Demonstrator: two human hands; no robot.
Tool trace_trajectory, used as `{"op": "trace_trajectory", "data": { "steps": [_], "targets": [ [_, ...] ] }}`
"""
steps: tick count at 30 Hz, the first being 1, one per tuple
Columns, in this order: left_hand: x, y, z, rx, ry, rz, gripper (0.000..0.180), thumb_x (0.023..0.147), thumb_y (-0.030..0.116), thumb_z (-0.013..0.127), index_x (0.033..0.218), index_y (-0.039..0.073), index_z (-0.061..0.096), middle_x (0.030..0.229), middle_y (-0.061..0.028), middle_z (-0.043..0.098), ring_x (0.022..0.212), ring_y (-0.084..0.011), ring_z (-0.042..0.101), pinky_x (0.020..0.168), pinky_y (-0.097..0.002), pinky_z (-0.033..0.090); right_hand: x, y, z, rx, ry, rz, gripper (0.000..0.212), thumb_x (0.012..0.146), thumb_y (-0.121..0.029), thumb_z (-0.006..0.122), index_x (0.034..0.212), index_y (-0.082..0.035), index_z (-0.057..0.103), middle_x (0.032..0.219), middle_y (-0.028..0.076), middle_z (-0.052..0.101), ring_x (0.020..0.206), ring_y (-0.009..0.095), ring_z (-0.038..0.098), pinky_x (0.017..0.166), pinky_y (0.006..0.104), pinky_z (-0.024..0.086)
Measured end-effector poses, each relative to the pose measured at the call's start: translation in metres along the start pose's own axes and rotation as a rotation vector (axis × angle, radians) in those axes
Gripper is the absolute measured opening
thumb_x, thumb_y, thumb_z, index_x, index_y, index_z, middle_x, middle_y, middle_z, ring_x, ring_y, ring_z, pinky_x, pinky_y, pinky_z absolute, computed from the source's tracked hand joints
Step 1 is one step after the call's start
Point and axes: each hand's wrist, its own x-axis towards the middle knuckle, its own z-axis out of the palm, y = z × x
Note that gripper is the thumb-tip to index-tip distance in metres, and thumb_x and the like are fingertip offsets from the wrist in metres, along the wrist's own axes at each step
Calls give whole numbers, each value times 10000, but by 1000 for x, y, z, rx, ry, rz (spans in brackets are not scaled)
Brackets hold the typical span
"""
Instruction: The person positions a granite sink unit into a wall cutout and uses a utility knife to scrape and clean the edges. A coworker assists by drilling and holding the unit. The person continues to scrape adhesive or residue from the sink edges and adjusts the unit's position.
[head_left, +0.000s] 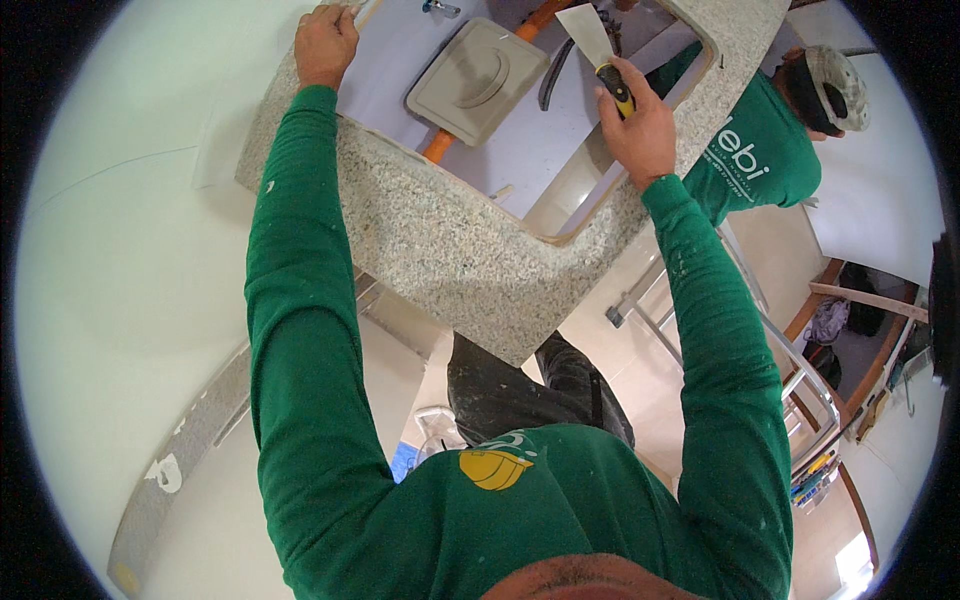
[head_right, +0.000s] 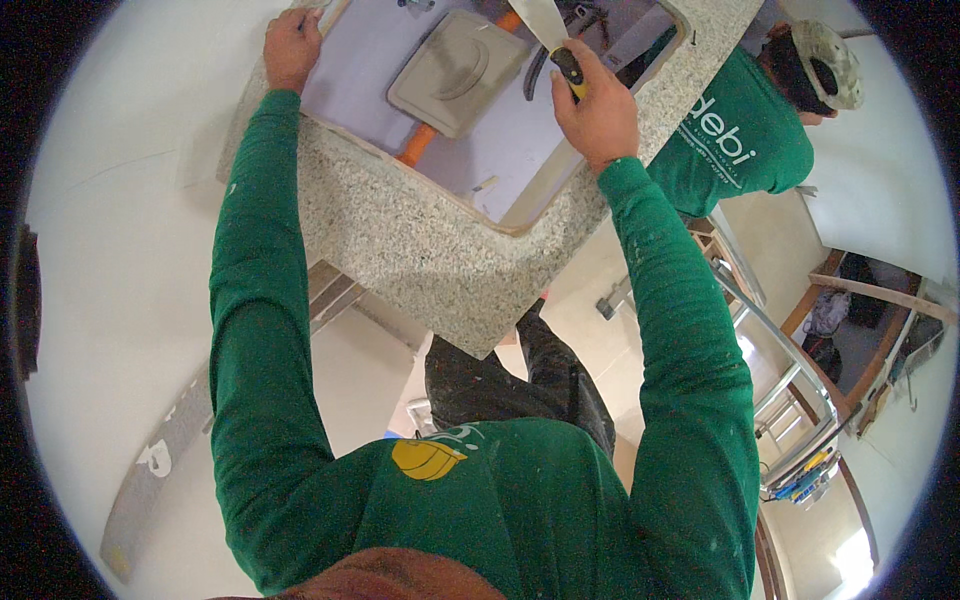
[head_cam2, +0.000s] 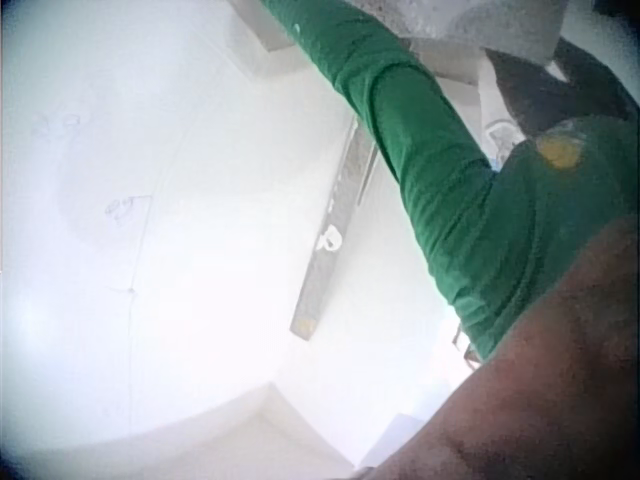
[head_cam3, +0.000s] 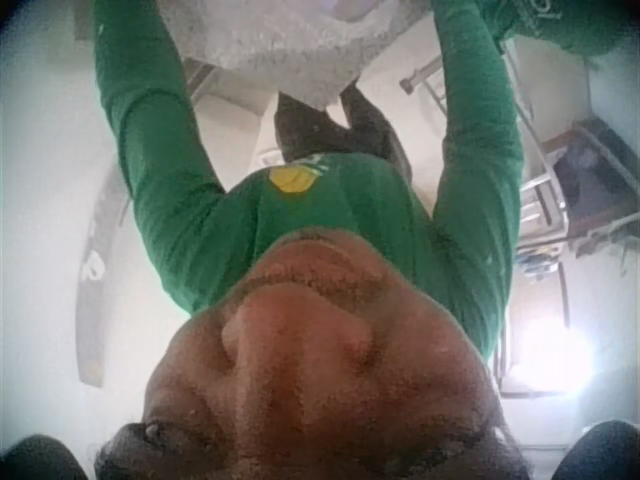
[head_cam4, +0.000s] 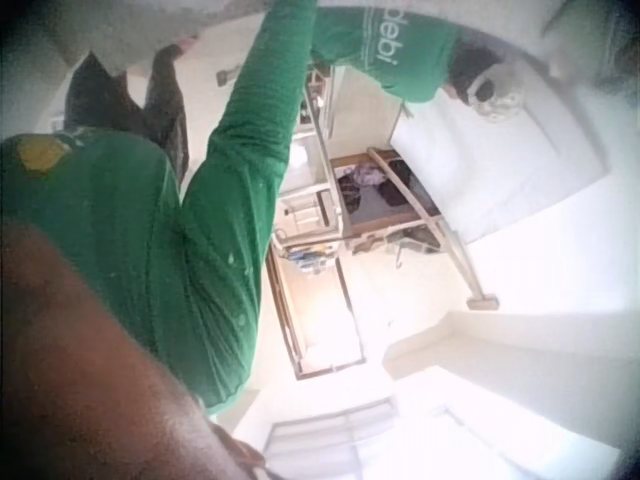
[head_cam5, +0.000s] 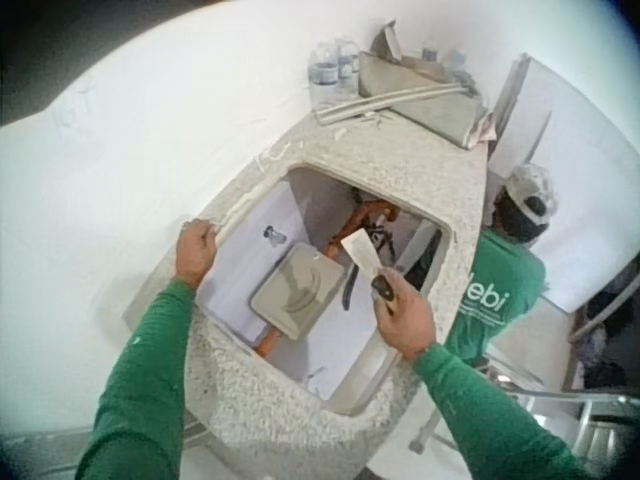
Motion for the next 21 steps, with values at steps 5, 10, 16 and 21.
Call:
{"op": "trace_trajectory", "data": {
  "steps": [5,10,16,21],
  "targets": [
    [4,-5,-9,33,-53,-14,180,959,143,648,978,-16,731,1019,-221,706,983,-442,620,888,-519,501,4,5,3,-1,25,-33,450,957,-279,724,1387,-175,638,1057,239,757,970,458,727,836,518,595],
    [12,-23,-26,-134,-240,49,250,969,179,660,1095,-16,752,1122,-225,723,1088,-432,635,957,-495,512,5,1,4,-1,13,11,452,956,-280,727,1389,-185,640,1072,232,760,984,459,729,841,510,598],
    [3,-44,-41,-151,-331,177,290,991,179,656,1190,-15,739,1235,-227,729,1202,-410,652,1079,-481,499,4,4,9,-40,40,11,450,958,-274,732,1392,-189,650,1116,212,766,1046,442,733,877,481,600],
    [-7,-49,-36,-318,-221,152,242,983,109,655,1168,-21,743,1200,-216,740,1108,-401,697,978,-436,559,5,-3,12,-71,-66,78,466,952,-268,735,1400,-166,657,1151,213,762,1067,424,740,888,459,601]
  ]
}}
